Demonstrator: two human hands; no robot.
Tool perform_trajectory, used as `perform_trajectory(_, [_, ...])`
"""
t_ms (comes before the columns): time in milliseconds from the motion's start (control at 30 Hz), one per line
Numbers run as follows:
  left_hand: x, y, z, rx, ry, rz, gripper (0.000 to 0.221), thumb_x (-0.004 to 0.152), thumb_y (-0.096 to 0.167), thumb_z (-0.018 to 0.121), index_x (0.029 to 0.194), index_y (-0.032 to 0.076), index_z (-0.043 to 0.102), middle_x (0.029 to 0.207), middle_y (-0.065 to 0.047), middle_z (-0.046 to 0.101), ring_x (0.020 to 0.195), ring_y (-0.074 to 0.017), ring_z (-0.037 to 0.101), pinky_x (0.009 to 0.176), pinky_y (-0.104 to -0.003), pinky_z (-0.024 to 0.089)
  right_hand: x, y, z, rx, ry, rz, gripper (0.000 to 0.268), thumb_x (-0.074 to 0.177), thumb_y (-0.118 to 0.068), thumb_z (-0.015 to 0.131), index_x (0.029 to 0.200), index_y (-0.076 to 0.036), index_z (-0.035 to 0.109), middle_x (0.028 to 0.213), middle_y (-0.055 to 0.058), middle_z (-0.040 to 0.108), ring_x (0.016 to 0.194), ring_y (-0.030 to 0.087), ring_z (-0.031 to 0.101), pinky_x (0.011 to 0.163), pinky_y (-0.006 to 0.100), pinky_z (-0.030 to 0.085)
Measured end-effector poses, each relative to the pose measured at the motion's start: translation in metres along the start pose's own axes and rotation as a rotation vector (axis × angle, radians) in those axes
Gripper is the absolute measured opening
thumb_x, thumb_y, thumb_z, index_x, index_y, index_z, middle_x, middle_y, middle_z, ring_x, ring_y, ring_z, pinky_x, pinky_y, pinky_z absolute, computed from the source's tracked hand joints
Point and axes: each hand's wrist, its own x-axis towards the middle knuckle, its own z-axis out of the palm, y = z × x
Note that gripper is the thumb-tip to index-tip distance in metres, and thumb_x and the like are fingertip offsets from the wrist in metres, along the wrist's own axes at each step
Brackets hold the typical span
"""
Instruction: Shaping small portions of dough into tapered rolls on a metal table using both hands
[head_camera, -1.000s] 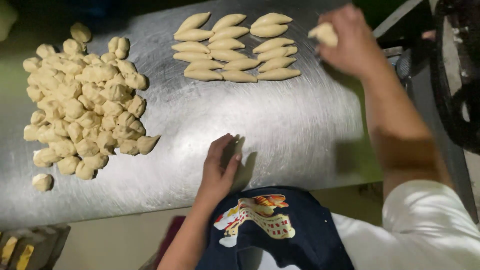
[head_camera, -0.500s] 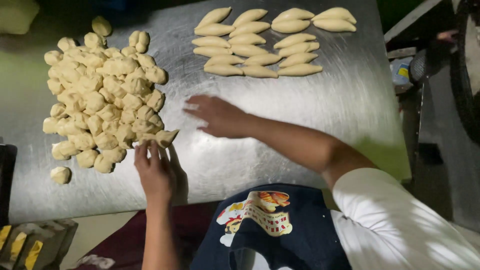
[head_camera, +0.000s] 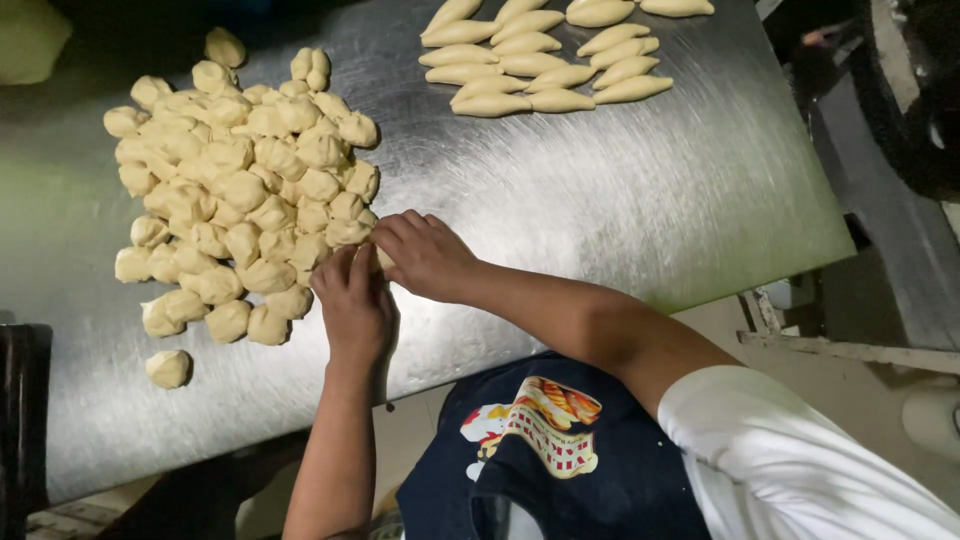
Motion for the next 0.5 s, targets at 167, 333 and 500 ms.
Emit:
perform_trajectory(167, [-0.008, -0.023, 0.012, -0.073, -0.006, -0.037, 0.044, 0.078, 0.014, 0.071, 0.122, 0.008, 0.067, 0.116, -0.015, 0.057, 0.11, -0.0384, 0.058, 0.097, -0.047, 0.043, 0.008, -0.007, 0.013, 0.069, 0.059, -0.017, 0.029, 0.093, -0.025, 0.062, 0.116, -0.009, 0.055, 0.111, 0.01, 0.053, 0.102, 0.033, 0.057, 0.077, 0.043, 0.052])
perform_trajectory(333, [-0.032, -0.03, 0.027, -0.112, 0.015, -0.09, 0.035, 0.075, 0.014, 0.072, 0.108, 0.008, 0.062, 0.109, -0.015, 0.055, 0.099, -0.0408, 0.057, 0.09, -0.048, 0.047, -0.011, -0.026, -0.038, 0.255, 0.086, -0.06, 0.021, 0.08, -0.01, 0.059, 0.1, -0.011, 0.053, 0.096, 0.006, 0.049, 0.09, 0.033, 0.059, 0.067, 0.043, 0.056])
perform_trajectory(500, [-0.036, 0.083, -0.012, -0.178, 0.043, -0.226, 0.015, 0.082, 0.01, 0.065, 0.096, 0.01, 0.061, 0.103, -0.009, 0.056, 0.092, -0.0345, 0.061, 0.078, -0.043, 0.051, -0.102, 0.014, -0.083, 0.444, 0.154, -0.049, 0.029, 0.071, -0.014, 0.072, 0.094, -0.018, 0.055, 0.092, 0.001, 0.052, 0.088, 0.03, 0.064, 0.07, 0.04, 0.055])
